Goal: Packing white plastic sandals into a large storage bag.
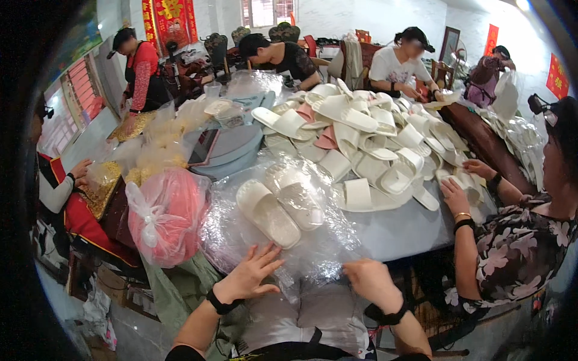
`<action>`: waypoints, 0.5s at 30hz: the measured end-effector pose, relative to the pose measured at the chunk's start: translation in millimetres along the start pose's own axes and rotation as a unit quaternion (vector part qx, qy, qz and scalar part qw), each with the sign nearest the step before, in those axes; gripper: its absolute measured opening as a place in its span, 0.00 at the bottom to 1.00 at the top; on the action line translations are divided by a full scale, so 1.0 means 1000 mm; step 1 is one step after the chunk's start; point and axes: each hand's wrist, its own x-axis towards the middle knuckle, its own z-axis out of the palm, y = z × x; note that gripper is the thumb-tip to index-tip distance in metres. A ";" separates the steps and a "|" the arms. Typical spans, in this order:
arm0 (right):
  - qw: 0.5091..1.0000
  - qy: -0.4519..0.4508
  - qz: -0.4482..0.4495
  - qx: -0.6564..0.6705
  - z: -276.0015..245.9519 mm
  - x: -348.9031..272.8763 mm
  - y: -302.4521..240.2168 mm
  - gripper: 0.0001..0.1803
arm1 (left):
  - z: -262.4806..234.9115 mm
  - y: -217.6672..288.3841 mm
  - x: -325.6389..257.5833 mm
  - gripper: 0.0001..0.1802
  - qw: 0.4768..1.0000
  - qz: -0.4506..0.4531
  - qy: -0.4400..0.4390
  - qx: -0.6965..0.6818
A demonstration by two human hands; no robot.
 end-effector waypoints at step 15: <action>0.926 0.051 -0.270 -0.261 -0.014 0.050 0.064 0.25 | 0.004 0.009 -0.015 0.14 0.999 -0.014 -0.005 -0.047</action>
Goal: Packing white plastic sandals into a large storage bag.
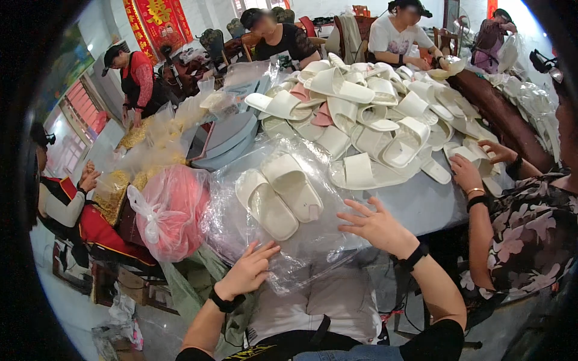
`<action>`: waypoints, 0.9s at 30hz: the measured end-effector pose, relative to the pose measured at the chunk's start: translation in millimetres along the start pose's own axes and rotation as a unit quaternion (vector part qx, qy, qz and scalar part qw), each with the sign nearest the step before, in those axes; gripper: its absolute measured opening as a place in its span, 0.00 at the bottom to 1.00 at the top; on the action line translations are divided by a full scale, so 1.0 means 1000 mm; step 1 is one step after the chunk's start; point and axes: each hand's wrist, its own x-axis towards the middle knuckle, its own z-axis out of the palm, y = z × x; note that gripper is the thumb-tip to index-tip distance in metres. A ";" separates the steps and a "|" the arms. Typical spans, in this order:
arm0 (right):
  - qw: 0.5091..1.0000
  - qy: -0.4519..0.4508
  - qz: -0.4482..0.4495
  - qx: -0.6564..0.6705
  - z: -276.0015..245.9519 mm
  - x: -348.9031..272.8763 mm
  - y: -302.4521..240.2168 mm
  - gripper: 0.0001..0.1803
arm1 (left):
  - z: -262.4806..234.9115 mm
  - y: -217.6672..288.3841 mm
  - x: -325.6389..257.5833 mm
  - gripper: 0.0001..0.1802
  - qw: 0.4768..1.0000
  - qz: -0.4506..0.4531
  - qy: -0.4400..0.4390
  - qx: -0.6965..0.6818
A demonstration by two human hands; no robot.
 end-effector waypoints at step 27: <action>0.852 0.104 0.382 0.344 0.025 0.096 -0.023 0.13 | 0.024 0.033 0.046 0.45 0.980 -0.109 0.087 0.144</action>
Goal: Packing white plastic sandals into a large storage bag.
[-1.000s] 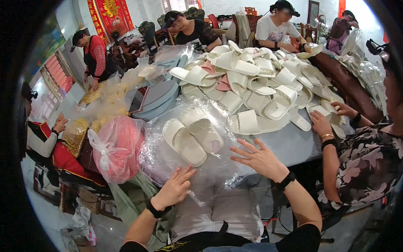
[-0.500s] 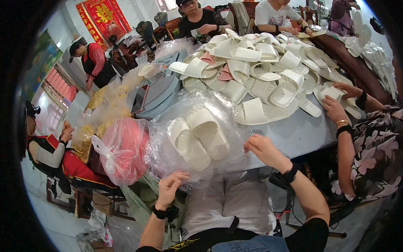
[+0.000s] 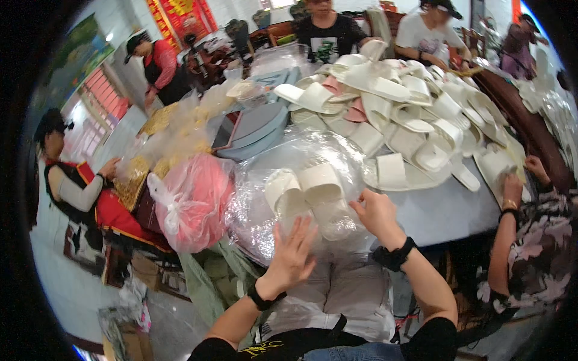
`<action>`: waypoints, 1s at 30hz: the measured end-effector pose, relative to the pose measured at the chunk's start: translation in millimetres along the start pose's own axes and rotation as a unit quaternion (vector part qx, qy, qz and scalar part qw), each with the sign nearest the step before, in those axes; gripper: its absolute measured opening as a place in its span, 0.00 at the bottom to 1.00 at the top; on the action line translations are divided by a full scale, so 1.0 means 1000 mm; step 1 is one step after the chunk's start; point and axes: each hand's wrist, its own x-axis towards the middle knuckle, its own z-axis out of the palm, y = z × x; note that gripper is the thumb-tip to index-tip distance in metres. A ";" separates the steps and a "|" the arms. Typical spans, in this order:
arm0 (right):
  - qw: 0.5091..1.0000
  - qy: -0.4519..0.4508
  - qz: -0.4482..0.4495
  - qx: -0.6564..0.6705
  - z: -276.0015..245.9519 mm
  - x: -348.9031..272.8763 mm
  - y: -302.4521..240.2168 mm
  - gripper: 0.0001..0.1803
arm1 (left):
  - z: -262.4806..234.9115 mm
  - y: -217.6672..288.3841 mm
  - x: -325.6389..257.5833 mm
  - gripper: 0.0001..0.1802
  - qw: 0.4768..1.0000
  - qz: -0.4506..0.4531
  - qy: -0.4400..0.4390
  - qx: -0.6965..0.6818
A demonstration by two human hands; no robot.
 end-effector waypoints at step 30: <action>0.817 -0.244 -0.481 0.206 0.027 -0.101 -0.098 0.30 | -0.175 -0.012 -0.289 0.19 0.816 -0.418 0.249 -0.311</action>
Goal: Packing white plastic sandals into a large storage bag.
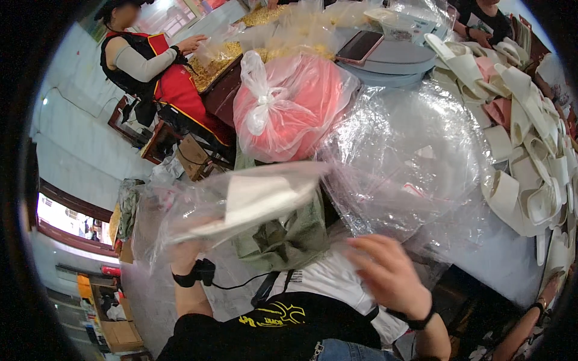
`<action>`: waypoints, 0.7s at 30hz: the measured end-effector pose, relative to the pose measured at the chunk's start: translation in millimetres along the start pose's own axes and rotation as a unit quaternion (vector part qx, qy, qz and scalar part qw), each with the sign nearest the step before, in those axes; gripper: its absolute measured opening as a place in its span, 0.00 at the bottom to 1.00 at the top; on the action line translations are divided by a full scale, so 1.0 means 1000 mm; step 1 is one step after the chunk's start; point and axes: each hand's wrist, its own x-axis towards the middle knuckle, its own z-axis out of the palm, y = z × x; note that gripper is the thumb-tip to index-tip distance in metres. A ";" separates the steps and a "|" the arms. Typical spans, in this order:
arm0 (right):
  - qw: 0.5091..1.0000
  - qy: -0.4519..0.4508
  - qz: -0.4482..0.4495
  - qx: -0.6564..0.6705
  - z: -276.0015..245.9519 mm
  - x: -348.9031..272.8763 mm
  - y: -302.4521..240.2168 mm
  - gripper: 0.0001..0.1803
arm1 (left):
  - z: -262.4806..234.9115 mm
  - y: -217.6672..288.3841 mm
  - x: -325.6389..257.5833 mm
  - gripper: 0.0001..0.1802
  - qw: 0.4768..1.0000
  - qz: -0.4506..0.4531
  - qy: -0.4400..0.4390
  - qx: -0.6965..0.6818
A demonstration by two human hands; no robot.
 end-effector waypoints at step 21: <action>0.934 -0.261 -0.107 -0.218 0.142 0.060 0.007 0.05 | 0.131 -0.186 0.064 0.32 0.976 0.034 -0.064 0.207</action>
